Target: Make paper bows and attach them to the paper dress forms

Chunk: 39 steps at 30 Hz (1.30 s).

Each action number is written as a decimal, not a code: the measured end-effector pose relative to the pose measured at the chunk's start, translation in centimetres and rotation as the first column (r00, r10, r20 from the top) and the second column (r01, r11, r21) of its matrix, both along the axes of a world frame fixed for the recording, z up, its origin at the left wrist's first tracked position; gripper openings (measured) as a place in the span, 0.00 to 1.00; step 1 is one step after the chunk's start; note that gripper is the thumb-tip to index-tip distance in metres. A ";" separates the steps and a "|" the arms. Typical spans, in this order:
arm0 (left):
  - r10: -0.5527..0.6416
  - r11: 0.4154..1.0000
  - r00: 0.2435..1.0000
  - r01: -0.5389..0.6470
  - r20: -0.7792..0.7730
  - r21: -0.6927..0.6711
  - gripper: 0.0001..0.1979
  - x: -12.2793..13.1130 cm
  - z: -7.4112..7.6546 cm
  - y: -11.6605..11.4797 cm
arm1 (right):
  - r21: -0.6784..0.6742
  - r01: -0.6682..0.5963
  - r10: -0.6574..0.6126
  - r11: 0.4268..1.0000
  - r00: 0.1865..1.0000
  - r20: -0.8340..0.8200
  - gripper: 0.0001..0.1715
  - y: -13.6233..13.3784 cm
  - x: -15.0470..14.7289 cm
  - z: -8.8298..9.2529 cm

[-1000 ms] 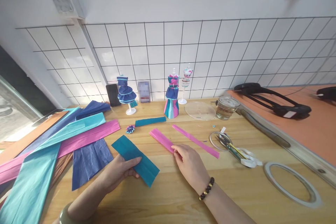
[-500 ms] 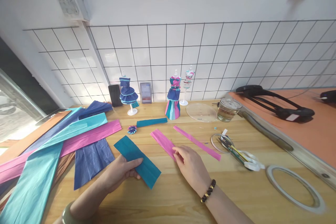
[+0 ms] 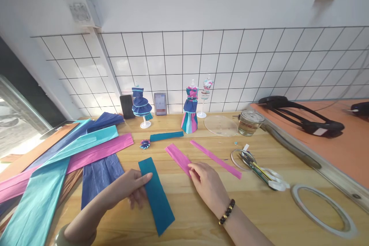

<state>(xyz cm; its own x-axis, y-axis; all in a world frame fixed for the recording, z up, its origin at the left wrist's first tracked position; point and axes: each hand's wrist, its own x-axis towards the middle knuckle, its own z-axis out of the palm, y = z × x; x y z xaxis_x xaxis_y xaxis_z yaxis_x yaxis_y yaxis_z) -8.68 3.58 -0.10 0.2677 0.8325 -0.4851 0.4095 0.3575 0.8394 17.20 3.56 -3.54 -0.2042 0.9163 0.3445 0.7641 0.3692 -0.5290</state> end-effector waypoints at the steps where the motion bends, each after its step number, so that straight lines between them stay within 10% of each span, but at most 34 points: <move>1: 0.050 0.998 0.997 -0.049 -0.061 0.026 0.26 -0.4 0.1 0.3 | -0.001 -0.003 0.003 1.000 1.000 0.001 0.14 0.0 0.0 0.0; 8: 0.412 0.838 0.873 -0.251 -0.260 0.484 0.23 -3.7 -1.3 3.8 | 0.002 -0.029 0.029 1.000 1.000 -0.008 0.14 -0.3 -0.3 0.3; 17: 0.471 0.841 0.804 -0.284 -0.363 0.461 0.21 -3.1 -1.6 9.0 | -0.015 -0.072 0.072 0.997 0.997 -0.019 0.14 -0.4 0.0 0.3; 32: 0.384 0.845 0.864 -0.186 -0.326 0.502 0.06 -0.1 -0.2 8.4 | 0.027 -0.087 0.091 0.996 0.976 -0.199 0.14 -0.4 0.1 0.0; 39: -0.075 0.919 0.984 0.132 -0.165 0.371 0.09 4.8 3.6 3.7 | -0.098 -0.151 0.061 0.984 0.791 -0.609 0.22 -0.6 -0.8 0.6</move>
<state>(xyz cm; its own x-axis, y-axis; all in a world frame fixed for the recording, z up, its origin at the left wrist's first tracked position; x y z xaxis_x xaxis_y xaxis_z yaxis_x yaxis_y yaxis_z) -3.93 7.29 3.53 0.3130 0.9327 -0.1789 0.5537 -0.0261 0.8323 16.41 2.96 -2.98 -0.0957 0.9474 0.3054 0.2349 0.3196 -0.9180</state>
